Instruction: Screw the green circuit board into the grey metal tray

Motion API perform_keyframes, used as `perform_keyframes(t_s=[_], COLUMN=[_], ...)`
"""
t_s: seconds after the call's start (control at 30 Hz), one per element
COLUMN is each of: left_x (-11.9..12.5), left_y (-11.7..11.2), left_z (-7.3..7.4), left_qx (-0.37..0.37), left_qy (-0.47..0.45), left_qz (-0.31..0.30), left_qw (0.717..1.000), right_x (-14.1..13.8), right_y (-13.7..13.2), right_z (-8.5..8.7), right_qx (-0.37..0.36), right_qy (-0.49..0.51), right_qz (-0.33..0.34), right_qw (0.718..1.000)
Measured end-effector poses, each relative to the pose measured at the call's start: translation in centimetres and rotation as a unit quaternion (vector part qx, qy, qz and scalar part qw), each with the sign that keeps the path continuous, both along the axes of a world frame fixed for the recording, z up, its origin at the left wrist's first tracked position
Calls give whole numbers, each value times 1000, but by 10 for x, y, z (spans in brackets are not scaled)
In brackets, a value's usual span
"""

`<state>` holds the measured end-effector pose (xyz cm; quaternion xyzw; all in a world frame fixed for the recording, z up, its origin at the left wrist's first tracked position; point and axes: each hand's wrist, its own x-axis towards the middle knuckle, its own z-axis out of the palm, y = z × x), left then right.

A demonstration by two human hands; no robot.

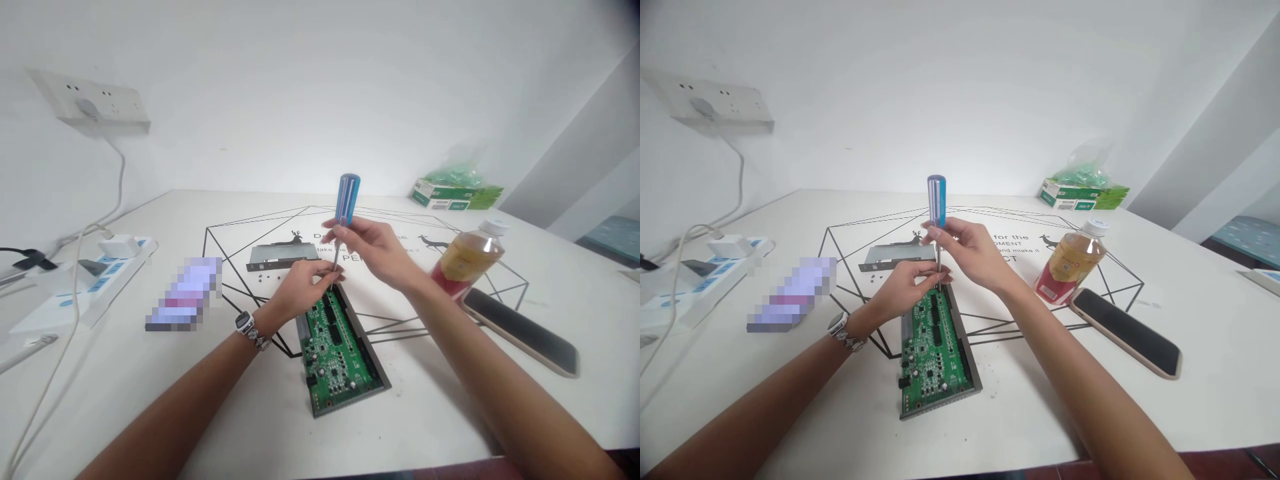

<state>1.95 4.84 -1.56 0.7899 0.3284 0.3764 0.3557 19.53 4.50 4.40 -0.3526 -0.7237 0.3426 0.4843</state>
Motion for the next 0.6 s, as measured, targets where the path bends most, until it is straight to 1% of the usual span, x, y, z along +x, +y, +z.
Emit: perform_keyframes(t_s=[0.13,0.23,0.3,0.37,0.4,0.47,0.53,0.6], left_x=[-5,-18,-31,-46,-53,-65,-76,-86], left_y=[2,9,15,21,23,29,33,37], left_z=[3,10,17,24,27,29,28,25], left_qx=[48,82,99,123,127,128,119,93], left_qy=[37,52,47,64,72,90,126,173], left_qz=[22,51,90,154,187,226,232,213], left_qw=[998,994,990,978,972,962,957,957], right_x=[-1,-4,-6,-7,-8,-9,-9,-9], right_y=[-1,-1,-1,-2,-2,-3,-5,-8], right_z=[0,-2,-2,-3,-3,-4,-5,-4], right_qx=[20,26,24,13,5,-7,-7,7], right_qy=[15,27,34,50,59,73,84,94], right_qz=[-29,-58,-70,-73,-72,-72,-76,-86], right_qw=[999,998,997,996,996,995,994,992])
